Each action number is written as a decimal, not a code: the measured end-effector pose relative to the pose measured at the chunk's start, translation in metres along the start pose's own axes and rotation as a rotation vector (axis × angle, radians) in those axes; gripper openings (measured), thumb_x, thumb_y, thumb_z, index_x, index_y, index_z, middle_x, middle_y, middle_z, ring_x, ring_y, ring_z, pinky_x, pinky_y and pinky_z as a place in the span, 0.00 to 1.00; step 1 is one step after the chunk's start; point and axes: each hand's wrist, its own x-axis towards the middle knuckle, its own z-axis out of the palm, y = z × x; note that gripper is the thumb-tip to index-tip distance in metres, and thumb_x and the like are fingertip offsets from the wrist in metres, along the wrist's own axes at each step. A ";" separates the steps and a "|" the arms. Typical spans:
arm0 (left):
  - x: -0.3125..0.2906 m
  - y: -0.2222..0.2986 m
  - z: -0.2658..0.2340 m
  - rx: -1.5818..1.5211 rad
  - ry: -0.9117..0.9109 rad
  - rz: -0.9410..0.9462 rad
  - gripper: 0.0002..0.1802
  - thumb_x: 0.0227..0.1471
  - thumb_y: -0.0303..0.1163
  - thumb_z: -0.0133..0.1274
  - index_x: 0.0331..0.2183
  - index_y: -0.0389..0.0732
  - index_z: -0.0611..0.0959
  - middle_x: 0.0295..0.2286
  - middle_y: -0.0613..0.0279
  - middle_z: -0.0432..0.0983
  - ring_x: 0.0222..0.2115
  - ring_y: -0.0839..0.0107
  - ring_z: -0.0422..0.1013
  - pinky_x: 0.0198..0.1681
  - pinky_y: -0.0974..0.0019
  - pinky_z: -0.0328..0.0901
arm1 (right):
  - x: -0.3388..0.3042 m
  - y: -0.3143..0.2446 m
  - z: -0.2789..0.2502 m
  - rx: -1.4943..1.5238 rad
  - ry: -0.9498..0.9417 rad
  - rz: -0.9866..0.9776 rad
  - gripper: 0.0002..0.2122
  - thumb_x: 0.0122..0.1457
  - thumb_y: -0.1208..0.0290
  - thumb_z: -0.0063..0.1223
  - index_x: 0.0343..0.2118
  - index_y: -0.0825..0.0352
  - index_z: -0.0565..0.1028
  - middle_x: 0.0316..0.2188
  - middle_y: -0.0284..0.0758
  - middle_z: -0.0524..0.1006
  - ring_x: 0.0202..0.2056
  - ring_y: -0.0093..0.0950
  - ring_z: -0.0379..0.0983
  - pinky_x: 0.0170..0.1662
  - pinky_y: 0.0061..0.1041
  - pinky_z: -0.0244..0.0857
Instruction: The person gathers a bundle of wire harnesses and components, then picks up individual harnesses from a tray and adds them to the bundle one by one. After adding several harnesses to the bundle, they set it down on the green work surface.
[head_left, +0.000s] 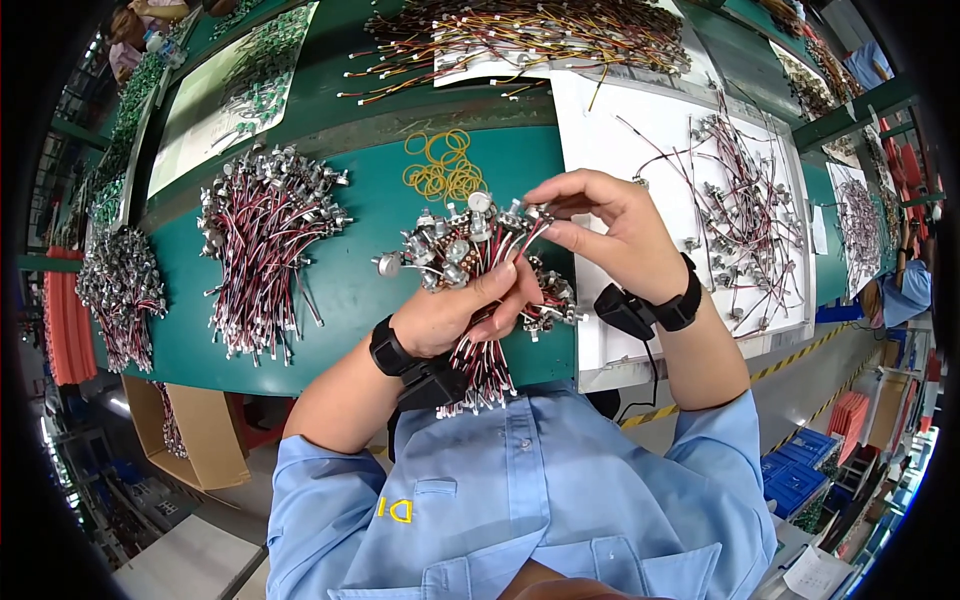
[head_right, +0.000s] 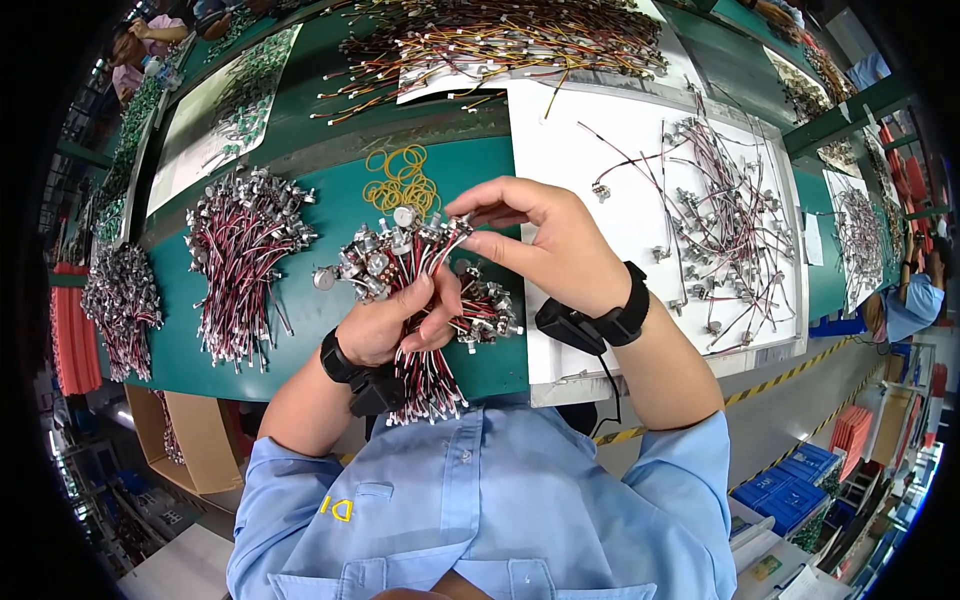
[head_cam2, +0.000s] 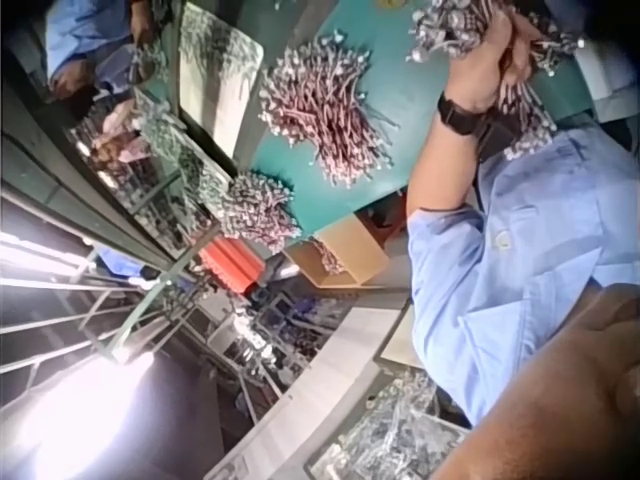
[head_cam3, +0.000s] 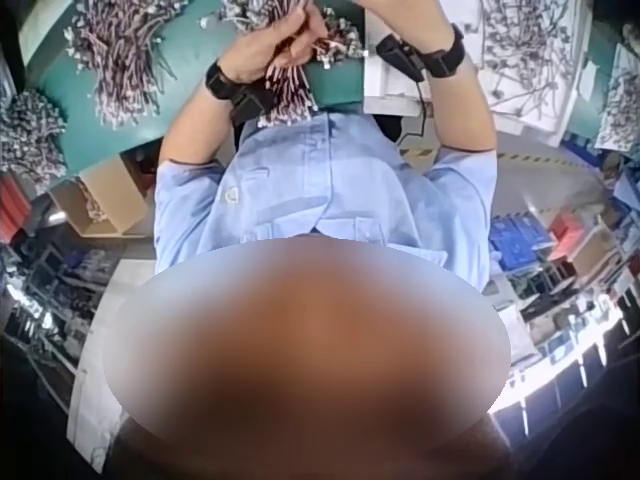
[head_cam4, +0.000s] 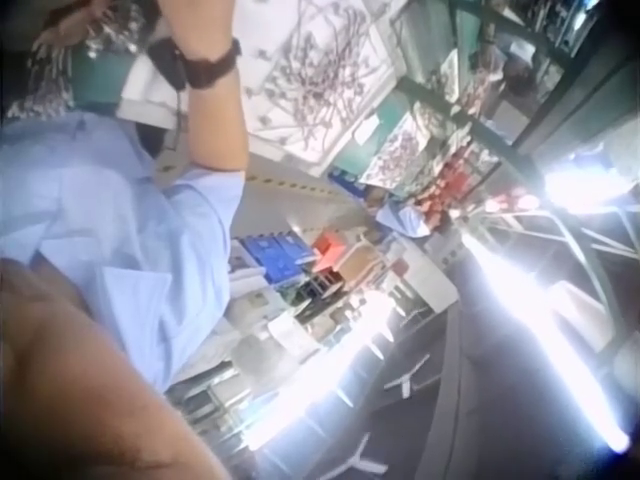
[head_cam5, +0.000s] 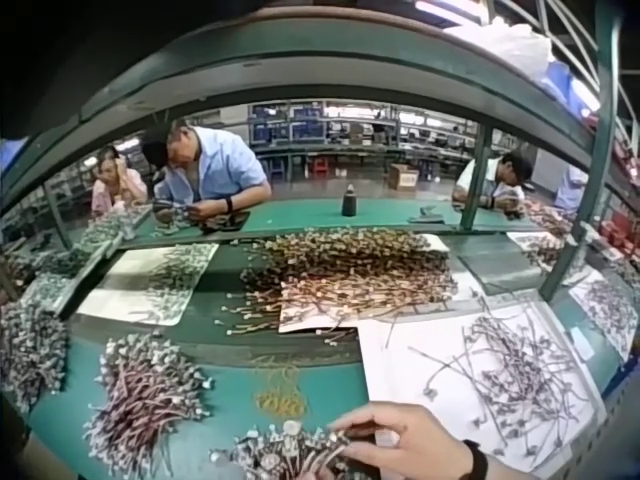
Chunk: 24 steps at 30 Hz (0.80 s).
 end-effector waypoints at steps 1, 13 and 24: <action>0.000 0.000 0.000 -0.044 0.029 0.012 0.18 0.61 0.42 0.39 0.35 0.36 0.74 0.14 0.71 0.61 0.11 0.84 0.54 0.16 0.79 0.51 | 0.000 0.001 -0.003 -0.053 -0.006 -0.020 0.10 0.52 0.78 0.56 0.37 0.71 0.73 0.38 0.34 0.75 0.41 0.24 0.72 0.47 0.23 0.65; 0.002 0.001 -0.006 -0.102 0.122 0.061 0.17 0.62 0.40 0.37 0.38 0.36 0.73 0.15 0.70 0.62 0.11 0.84 0.52 0.16 0.78 0.51 | -0.003 -0.007 -0.007 -0.124 0.041 -0.057 0.11 0.46 0.81 0.61 0.34 0.69 0.74 0.35 0.33 0.74 0.38 0.21 0.72 0.42 0.20 0.66; 0.001 0.009 0.007 0.125 0.185 0.093 0.18 0.60 0.39 0.41 0.45 0.36 0.72 0.18 0.68 0.66 0.12 0.85 0.53 0.17 0.79 0.53 | -0.001 -0.007 -0.028 -0.105 -0.244 0.225 0.07 0.51 0.78 0.58 0.33 0.69 0.75 0.35 0.31 0.74 0.33 0.17 0.70 0.36 0.18 0.65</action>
